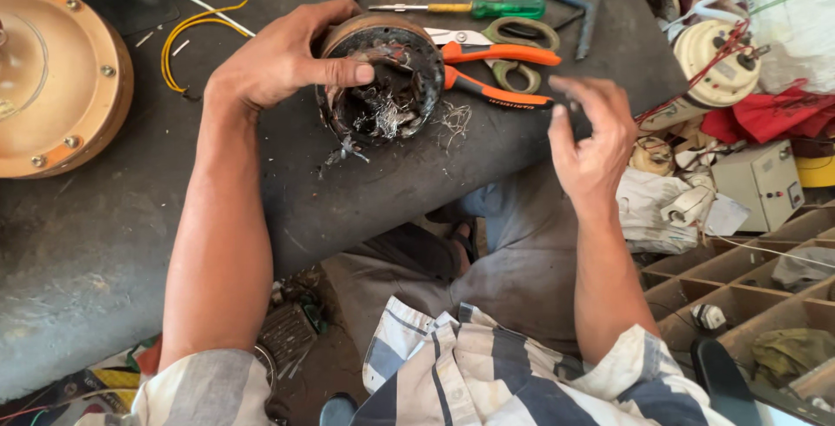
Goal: The person sits at a workbench dismantling a burnt electric motor stator. They use pliers to grip and pull burnt copper windings out of the stator housing, use a screwdriver to pry at the windings, cut loose material with scissors, and pull remaining wire and insulation out by hand, accumulating extracted copper on the bench.
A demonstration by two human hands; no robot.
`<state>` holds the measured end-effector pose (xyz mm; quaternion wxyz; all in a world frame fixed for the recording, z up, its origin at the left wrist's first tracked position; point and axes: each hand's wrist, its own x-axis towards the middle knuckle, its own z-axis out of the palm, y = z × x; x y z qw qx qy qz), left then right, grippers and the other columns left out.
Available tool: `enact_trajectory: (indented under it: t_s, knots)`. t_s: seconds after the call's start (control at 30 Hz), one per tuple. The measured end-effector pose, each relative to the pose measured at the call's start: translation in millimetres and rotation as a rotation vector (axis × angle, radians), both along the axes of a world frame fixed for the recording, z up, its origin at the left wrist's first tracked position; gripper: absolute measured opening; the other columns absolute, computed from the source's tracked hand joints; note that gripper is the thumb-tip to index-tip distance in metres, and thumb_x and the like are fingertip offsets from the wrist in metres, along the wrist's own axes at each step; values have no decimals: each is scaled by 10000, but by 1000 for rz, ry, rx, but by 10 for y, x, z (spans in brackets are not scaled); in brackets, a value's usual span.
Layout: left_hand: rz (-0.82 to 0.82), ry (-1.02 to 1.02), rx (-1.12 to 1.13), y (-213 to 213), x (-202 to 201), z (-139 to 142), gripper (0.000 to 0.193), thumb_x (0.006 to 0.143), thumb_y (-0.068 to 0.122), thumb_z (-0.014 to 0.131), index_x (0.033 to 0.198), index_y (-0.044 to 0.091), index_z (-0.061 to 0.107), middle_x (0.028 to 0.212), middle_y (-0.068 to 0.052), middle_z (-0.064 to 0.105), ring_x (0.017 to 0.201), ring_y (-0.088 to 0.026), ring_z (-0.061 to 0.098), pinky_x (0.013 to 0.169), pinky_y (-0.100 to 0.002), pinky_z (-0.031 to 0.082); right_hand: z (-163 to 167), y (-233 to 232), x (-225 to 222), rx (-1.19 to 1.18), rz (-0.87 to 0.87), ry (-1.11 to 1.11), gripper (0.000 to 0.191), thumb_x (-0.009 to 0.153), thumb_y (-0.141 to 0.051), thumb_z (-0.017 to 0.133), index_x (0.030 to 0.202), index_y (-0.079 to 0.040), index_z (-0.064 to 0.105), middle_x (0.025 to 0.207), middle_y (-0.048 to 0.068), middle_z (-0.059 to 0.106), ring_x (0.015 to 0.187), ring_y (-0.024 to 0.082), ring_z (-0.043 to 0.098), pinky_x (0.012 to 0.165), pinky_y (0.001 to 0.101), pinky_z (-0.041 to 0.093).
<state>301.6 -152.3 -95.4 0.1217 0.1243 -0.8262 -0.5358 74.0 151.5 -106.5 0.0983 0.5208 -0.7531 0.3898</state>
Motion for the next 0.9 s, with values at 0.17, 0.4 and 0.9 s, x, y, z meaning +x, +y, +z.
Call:
enact_trajectory:
  t_s: [0.17, 0.4, 0.9]
  knots:
    - [-9, 26, -36, -4, -4, 36, 761, 749, 470, 856, 1305, 2, 629, 1141, -92, 736, 1107, -208, 683, 985, -335, 497, 87, -237, 41, 87, 176, 219, 407, 836, -109, 764, 1227, -31, 681, 1243, 166, 662, 1178, 363, 583, 1049, 449, 451]
    - [8, -41, 96, 6, 11, 52, 795, 698, 530, 837, 1265, 13, 628, 987, -104, 709, 915, -219, 656, 849, -344, 506, -26, -283, 126, 152, 91, 121, 274, 920, -137, 784, 1181, -85, 720, 1187, 104, 687, 1117, 317, 641, 994, 436, 495]
    - [70, 39, 6, -47, -77, -140, 848, 828, 640, 722, 1339, -27, 602, 1181, -144, 696, 1119, -235, 645, 975, -352, 483, 414, -824, -703, 719, 215, 502, 691, 772, -80, 746, 1440, -132, 581, 1121, 155, 734, 935, 380, 698, 705, 518, 545]
